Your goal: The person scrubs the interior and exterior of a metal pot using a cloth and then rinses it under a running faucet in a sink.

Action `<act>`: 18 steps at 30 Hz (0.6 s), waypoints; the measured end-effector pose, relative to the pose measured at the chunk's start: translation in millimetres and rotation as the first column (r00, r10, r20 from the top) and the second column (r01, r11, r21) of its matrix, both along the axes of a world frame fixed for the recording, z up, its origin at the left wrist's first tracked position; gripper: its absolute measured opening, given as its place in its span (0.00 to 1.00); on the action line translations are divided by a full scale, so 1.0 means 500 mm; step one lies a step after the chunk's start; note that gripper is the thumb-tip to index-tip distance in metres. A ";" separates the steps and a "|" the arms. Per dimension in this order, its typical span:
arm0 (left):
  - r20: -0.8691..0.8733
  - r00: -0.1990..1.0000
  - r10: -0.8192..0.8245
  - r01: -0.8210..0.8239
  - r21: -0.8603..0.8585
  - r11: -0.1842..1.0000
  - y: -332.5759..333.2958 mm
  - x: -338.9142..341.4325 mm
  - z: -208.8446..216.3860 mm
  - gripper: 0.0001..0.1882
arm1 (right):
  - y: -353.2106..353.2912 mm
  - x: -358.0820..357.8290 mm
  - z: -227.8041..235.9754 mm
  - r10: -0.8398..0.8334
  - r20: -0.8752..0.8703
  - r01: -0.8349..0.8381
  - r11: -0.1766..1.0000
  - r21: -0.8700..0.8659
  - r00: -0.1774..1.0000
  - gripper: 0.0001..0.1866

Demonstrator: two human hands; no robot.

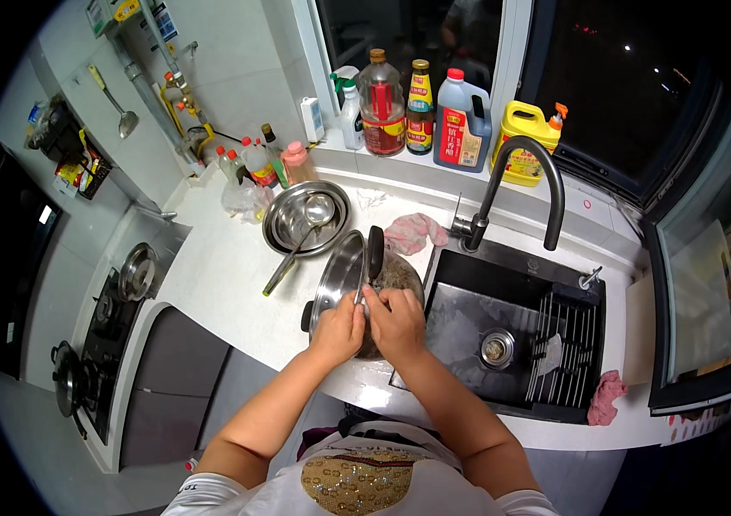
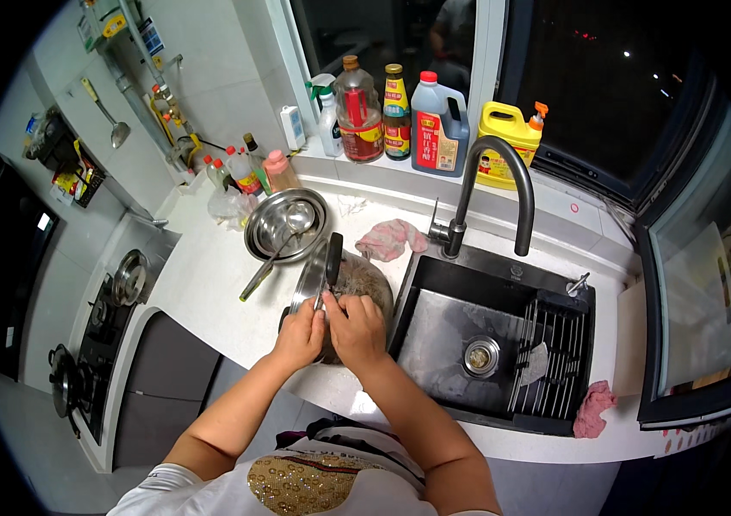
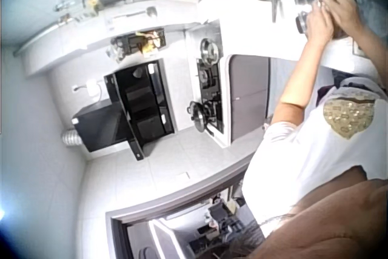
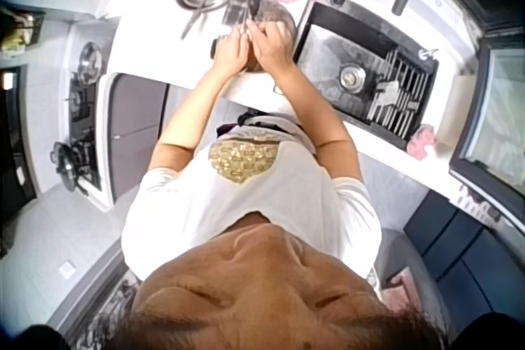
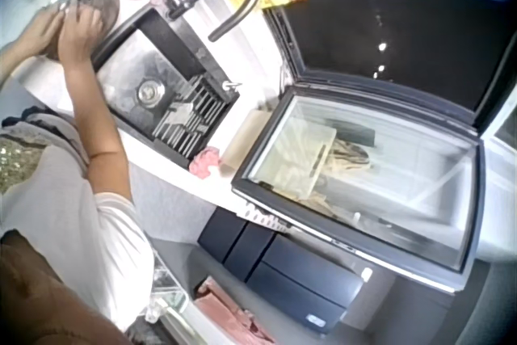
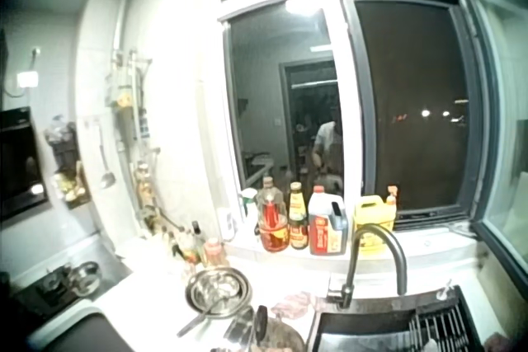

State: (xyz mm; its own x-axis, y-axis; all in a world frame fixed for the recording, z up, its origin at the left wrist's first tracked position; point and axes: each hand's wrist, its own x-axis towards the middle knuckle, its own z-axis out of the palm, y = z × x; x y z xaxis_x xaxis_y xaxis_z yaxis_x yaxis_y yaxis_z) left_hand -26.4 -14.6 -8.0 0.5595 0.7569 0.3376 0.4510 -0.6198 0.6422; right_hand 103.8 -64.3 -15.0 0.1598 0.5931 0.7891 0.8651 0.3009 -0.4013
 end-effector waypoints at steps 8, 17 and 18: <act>-0.011 1.000 -0.013 0.013 0.075 0.997 0.005 -0.009 -0.015 0.13 | -0.022 0.011 -0.011 0.089 0.080 -0.086 0.996 -0.037 0.993 0.16; 0.016 1.000 -0.023 0.022 0.037 0.999 0.001 -0.016 -0.013 0.12 | -0.031 0.005 0.006 0.098 0.247 -0.072 0.991 -0.114 0.964 0.17; 0.023 0.999 -0.038 0.037 0.035 0.999 0.000 -0.014 -0.014 0.12 | -0.028 0.007 0.013 0.091 0.259 -0.063 0.991 -0.116 0.962 0.17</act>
State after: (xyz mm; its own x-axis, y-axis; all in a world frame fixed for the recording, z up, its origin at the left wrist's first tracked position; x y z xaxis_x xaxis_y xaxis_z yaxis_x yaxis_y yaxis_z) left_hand -33.3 -14.6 -14.9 0.5785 0.7234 0.3769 0.4120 -0.6579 0.6305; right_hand 107.3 -78.3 -8.7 -0.0946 0.6776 0.7293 0.9202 0.3391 -0.1957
